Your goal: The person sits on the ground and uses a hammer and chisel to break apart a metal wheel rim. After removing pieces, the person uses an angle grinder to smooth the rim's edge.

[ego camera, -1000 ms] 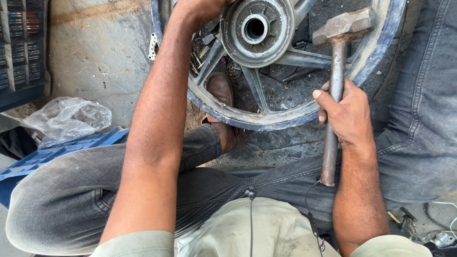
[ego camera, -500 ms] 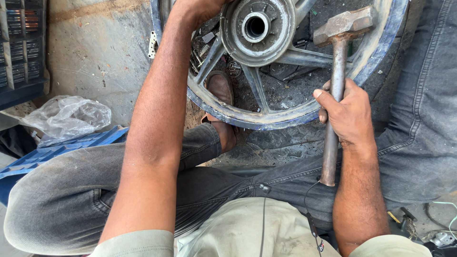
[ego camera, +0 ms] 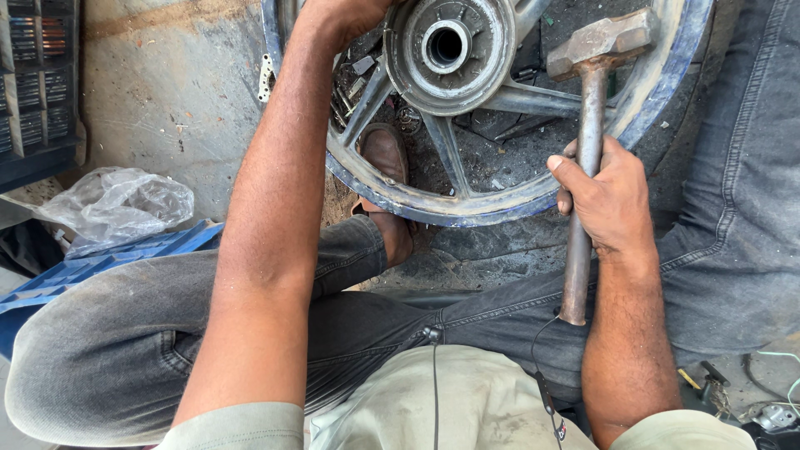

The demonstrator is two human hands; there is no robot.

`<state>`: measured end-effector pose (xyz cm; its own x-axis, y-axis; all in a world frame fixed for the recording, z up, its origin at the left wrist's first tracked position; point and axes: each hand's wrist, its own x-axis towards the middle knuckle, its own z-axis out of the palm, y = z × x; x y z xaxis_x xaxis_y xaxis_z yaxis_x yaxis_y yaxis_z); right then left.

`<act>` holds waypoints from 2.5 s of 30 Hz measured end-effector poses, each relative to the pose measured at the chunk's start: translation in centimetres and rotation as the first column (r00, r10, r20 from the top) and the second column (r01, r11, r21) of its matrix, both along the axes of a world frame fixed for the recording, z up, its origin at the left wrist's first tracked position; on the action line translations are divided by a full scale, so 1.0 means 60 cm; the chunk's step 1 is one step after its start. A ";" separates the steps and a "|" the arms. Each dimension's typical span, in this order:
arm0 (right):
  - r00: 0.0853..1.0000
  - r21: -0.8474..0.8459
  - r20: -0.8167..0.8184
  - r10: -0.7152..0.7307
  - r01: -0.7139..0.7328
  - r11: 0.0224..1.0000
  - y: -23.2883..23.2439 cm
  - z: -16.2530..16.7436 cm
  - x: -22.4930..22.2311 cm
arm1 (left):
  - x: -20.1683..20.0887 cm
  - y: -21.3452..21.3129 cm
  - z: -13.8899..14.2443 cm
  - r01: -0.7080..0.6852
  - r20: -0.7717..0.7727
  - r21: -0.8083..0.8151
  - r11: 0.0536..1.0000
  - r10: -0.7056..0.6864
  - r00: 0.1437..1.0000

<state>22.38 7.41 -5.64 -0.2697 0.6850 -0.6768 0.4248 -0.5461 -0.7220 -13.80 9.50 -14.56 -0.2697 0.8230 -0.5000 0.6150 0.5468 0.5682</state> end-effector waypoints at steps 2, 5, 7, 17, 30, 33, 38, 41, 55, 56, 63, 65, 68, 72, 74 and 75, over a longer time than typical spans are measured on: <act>1.000 0.010 -0.004 0.006 -0.005 1.000 0.000 0.000 0.000 | 0.001 0.000 0.001 -0.020 0.000 -0.016 1.000 0.020 1.000; 1.000 0.008 -0.012 0.000 0.000 1.000 0.001 -0.001 -0.001 | 0.002 -0.001 0.002 -0.020 0.015 -0.030 0.999 0.020 1.000; 1.000 0.006 -0.008 0.003 -0.003 1.000 0.001 0.000 -0.001 | 0.003 -0.002 0.002 -0.012 0.018 -0.026 1.000 0.013 1.000; 1.000 0.005 0.011 0.009 -0.009 1.000 0.003 0.007 -0.005 | 0.003 0.000 0.003 -0.035 0.006 -0.024 0.999 0.035 0.999; 1.000 0.003 0.011 0.006 -0.006 1.000 0.005 0.007 -0.006 | 0.005 0.003 0.004 0.037 0.005 -0.008 0.999 -0.037 0.999; 1.000 0.002 0.008 0.006 -0.006 1.000 0.004 0.009 -0.005 | 0.007 0.001 0.006 -0.038 0.015 -0.021 0.999 0.038 0.999; 1.000 0.000 0.017 0.000 0.000 1.000 0.004 0.011 -0.006 | 0.007 0.003 0.013 0.017 0.013 0.002 1.000 -0.017 1.000; 0.999 0.018 0.040 0.027 -0.028 0.999 0.004 0.011 -0.005 | 0.006 0.003 0.014 -0.012 0.021 -0.025 1.000 0.013 1.000; 1.000 0.008 0.023 0.010 -0.010 1.000 0.000 0.011 -0.004 | 0.004 -0.004 0.002 -0.048 0.014 -0.010 0.999 0.048 0.999; 1.000 0.009 0.020 0.008 -0.008 1.000 0.000 0.010 -0.004 | 0.005 -0.004 0.001 -0.045 0.017 0.002 0.999 0.045 0.999; 1.000 0.008 0.012 0.011 -0.011 1.000 -0.001 0.007 -0.005 | 0.005 -0.005 0.003 -0.061 0.050 0.000 0.998 0.061 0.997; 1.000 0.015 0.026 0.015 -0.016 1.000 -0.001 0.009 -0.004 | 0.005 -0.005 0.005 -0.054 0.021 -0.007 0.999 0.054 0.998; 0.999 0.017 0.037 0.019 -0.020 1.000 0.000 0.011 -0.004 | 0.005 -0.003 0.009 -0.029 0.003 -0.007 1.000 0.029 1.000; 0.999 0.010 0.039 0.016 -0.017 1.000 0.001 0.012 -0.005 | 0.007 -0.001 0.010 -0.026 0.026 -0.010 1.000 0.026 0.999; 0.999 0.012 0.043 0.017 -0.017 1.000 0.001 0.012 -0.005 | 0.007 -0.003 0.009 -0.022 0.015 -0.008 1.000 0.023 1.000; 0.999 0.013 0.032 0.013 -0.014 1.000 0.001 0.011 -0.005 | 0.007 -0.003 0.008 -0.021 0.010 -0.008 1.000 0.021 1.000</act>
<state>22.08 7.47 -4.96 -0.2572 0.6901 -0.6765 0.4554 -0.5308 -0.7147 -13.38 9.29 -14.09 -0.2820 0.8133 -0.5089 0.5979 0.5638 0.5698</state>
